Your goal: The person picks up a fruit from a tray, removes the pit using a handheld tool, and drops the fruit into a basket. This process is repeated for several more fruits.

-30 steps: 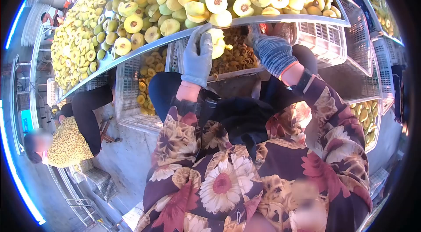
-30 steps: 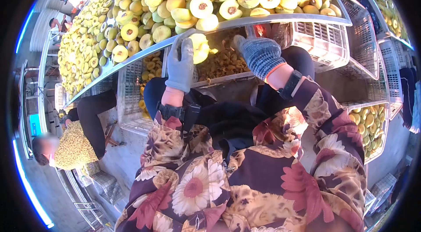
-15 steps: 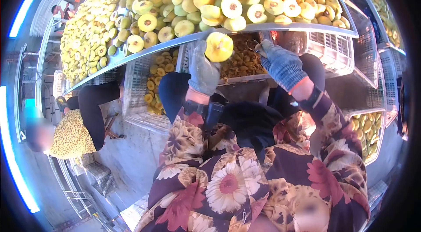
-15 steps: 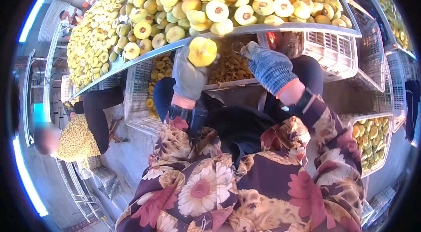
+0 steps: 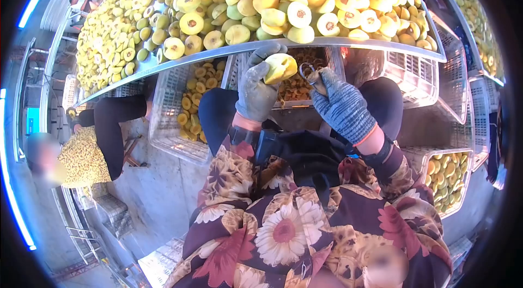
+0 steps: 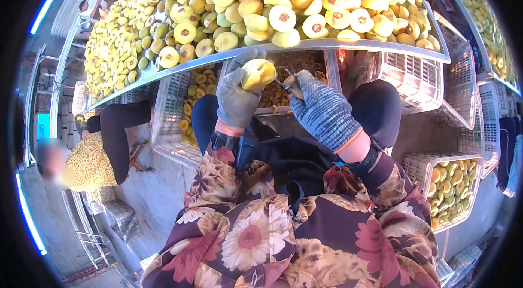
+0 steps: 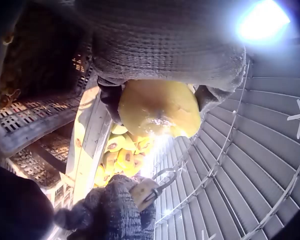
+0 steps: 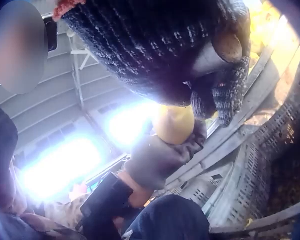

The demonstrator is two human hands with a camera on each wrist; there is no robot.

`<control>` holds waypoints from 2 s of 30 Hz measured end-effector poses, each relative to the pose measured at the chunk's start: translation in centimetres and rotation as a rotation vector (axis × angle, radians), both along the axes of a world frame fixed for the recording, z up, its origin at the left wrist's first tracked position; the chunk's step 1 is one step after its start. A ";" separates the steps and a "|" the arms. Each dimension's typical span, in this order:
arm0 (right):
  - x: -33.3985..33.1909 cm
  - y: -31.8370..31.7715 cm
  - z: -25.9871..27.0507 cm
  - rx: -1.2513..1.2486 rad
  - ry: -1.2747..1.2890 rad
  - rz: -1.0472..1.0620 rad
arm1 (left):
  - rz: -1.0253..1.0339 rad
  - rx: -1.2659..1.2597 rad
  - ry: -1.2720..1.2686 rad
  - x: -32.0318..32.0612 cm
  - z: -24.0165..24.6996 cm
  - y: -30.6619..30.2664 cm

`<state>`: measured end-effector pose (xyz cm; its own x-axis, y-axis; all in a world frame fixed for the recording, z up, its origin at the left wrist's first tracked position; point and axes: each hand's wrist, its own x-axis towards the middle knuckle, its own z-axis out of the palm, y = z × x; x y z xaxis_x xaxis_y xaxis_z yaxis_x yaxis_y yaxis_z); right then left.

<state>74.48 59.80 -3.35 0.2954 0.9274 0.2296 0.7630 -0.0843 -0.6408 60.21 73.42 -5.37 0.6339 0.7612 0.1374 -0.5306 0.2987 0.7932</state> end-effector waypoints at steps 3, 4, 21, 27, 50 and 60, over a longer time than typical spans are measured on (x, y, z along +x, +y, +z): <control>-0.9 -0.3 0.0 -0.046 0.090 0.034 | -0.033 -0.062 -0.044 -0.2 -0.2 -0.2; -1.3 -0.3 0.4 -0.058 0.088 0.032 | -0.035 -0.062 -0.039 -0.2 -0.4 -0.3; -4.9 4.4 2.2 -0.228 -0.026 0.121 | 0.128 -0.076 -0.011 -3.5 0.9 -1.4; -7.4 7.2 5.3 -0.150 -0.329 0.234 | 0.556 0.203 0.252 -7.3 0.8 3.5; -24.5 20.5 3.6 -0.253 -0.537 0.798 | 1.141 0.868 0.702 -28.6 1.0 8.2; -27.0 23.4 1.8 -0.162 -0.590 0.870 | 0.982 0.381 0.518 -30.8 -2.6 9.7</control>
